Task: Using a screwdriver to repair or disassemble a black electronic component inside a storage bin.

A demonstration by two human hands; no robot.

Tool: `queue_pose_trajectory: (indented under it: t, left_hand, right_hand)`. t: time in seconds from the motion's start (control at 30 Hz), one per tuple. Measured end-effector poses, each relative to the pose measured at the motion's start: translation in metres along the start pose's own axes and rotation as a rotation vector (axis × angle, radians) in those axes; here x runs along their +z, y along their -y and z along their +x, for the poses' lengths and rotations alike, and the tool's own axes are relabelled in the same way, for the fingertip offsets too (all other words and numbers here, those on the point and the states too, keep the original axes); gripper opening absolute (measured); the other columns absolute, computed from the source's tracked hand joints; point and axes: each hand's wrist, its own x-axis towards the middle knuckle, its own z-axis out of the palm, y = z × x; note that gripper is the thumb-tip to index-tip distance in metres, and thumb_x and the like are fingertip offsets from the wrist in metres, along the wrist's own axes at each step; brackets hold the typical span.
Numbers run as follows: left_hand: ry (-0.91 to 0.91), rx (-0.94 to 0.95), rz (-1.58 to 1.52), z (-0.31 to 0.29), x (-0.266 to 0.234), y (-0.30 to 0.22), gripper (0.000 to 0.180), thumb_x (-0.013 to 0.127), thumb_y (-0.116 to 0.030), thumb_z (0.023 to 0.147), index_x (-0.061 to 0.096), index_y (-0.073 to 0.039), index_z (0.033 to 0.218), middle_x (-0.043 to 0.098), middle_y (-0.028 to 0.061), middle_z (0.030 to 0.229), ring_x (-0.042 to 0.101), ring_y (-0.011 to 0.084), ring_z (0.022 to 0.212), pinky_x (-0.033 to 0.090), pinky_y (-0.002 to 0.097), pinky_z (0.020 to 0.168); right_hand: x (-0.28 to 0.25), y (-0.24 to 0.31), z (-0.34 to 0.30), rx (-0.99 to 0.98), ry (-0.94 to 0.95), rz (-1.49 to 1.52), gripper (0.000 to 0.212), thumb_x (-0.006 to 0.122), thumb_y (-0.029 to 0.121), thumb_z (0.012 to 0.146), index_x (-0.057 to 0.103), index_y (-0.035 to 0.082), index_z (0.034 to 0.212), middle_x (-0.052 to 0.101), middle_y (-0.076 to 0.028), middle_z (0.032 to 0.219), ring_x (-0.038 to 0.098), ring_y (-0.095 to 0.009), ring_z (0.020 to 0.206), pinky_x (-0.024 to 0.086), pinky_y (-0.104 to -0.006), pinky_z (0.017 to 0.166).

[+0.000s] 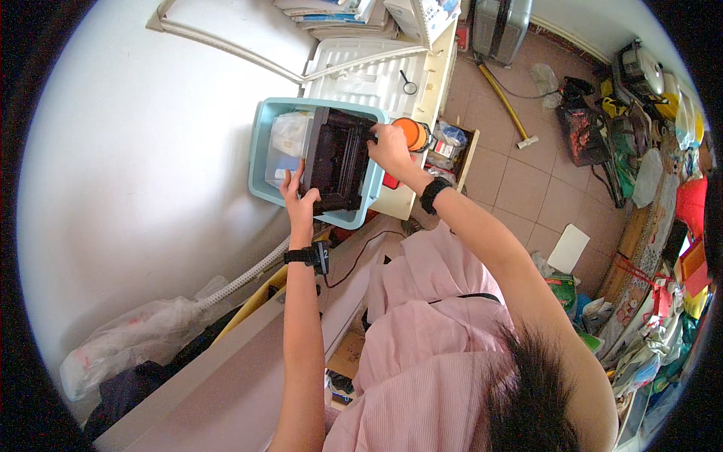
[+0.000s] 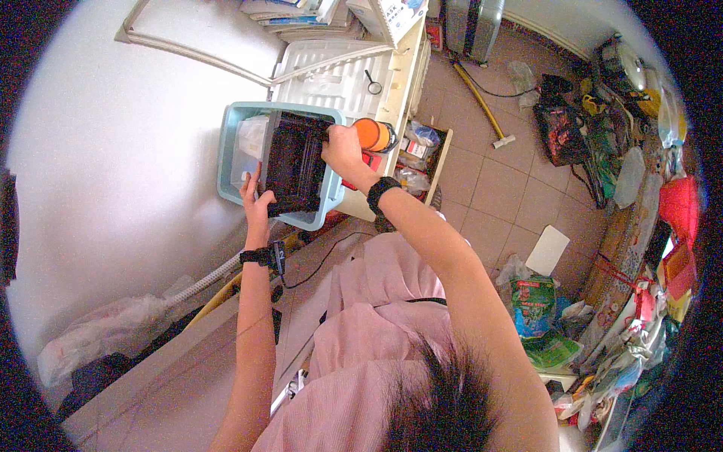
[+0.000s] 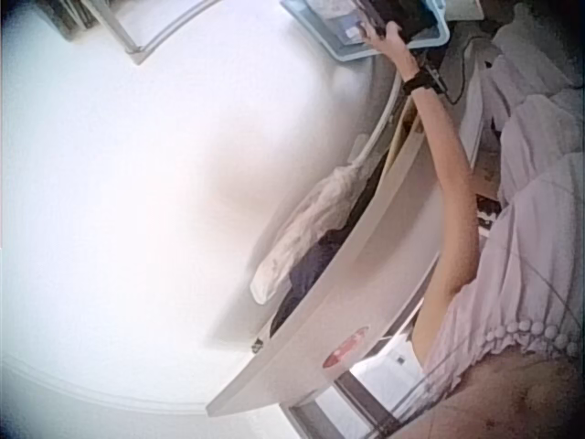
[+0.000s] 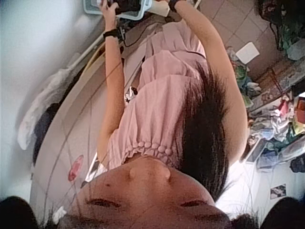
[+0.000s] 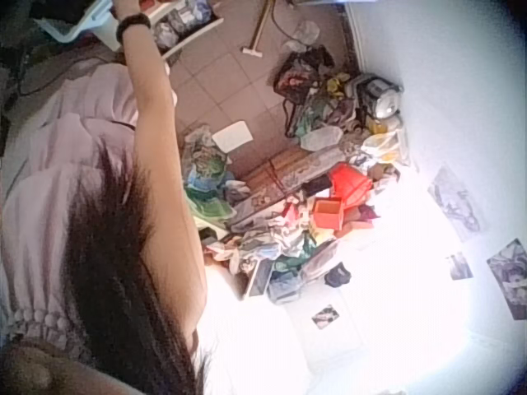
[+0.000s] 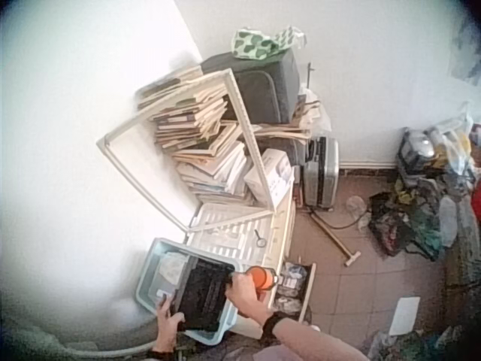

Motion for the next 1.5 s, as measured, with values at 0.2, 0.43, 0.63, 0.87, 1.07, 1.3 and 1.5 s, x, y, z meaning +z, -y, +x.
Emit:
queue_pose_trajectory:
  t: [0.2,0.43,0.63,0.87,1.07,1.3,1.5]
  left_hand:
    - [0.027,0.025,0.008,0.0,0.002,-0.003,0.074,0.056,0.0,0.067,0.055,-0.019,0.138,0.028,0.0181,0.143,0.025,0.0328,0.139,0.051,0.0262,0.073]
    - [0.011,0.04,0.073,-0.001,-0.001,0.001,0.076,0.055,0.0,0.066,0.055,-0.021,0.139,0.028,0.0188,0.143,0.026,0.0329,0.138,0.048,0.0299,0.089]
    - [0.009,0.03,0.065,-0.002,-0.005,0.004,0.076,0.056,0.0,0.066,0.055,-0.021,0.139,0.028,0.0192,0.143,0.027,0.0328,0.137,0.046,0.0313,0.093]
    - [0.024,0.034,0.051,-0.001,0.007,-0.007,0.073,0.057,-0.001,0.067,0.056,-0.019,0.138,0.031,0.0193,0.142,0.028,0.032,0.137,0.045,0.0315,0.095]
    - [-0.01,0.04,0.071,-0.003,-0.006,0.002,0.074,0.057,0.001,0.067,0.057,-0.02,0.138,0.031,0.0183,0.14,0.027,0.0324,0.138,0.043,0.0314,0.097]
    - [0.007,0.053,0.066,0.001,0.0,0.001,0.076,0.057,0.003,0.065,0.057,-0.02,0.137,0.031,0.0168,0.139,0.027,0.0323,0.139,0.043,0.0308,0.096]
    - [0.009,0.037,0.06,-0.003,-0.001,-0.002,0.075,0.056,0.003,0.065,0.057,-0.019,0.137,0.033,0.0151,0.14,0.025,0.0309,0.14,0.043,0.0304,0.096]
  right_hand:
    - [0.008,-0.002,0.003,-0.136,0.029,-0.024,0.019,0.063,0.002,0.07,0.06,-0.007,0.087,0.065,-0.027,0.09,0.065,-0.045,0.08,0.054,-0.0519,0.074]
    - [0.004,0.008,0.0,0.03,0.261,-0.077,0.029,0.063,0.008,0.084,0.043,0.001,0.104,0.061,-0.027,0.093,0.062,-0.048,0.087,0.051,-0.0554,0.072]
    - [0.019,0.019,0.0,0.003,0.127,0.033,0.025,0.056,0.003,0.084,0.043,-0.002,0.104,0.054,-0.03,0.103,0.06,-0.049,0.09,0.052,-0.0534,0.074]
    - [0.046,-0.013,0.015,0.025,-0.077,0.079,0.025,0.057,0.0,0.078,0.049,-0.005,0.101,0.053,-0.03,0.099,0.055,-0.047,0.091,0.048,-0.0533,0.08]
    - [0.027,0.01,0.007,0.044,-0.013,0.101,0.016,0.057,0.0,0.079,0.061,-0.004,0.094,0.062,-0.026,0.094,0.053,-0.042,0.102,0.046,-0.048,0.091]
    - [0.026,0.004,0.014,0.129,0.034,0.036,0.02,0.059,0.006,0.082,0.058,-0.005,0.098,0.063,-0.031,0.091,0.059,-0.046,0.095,0.05,-0.0511,0.086]
    - [0.028,0.004,0.011,0.238,0.151,-0.047,0.021,0.053,0.014,0.091,0.053,-0.005,0.1,0.064,-0.032,0.087,0.063,-0.052,0.08,0.053,-0.0544,0.072]
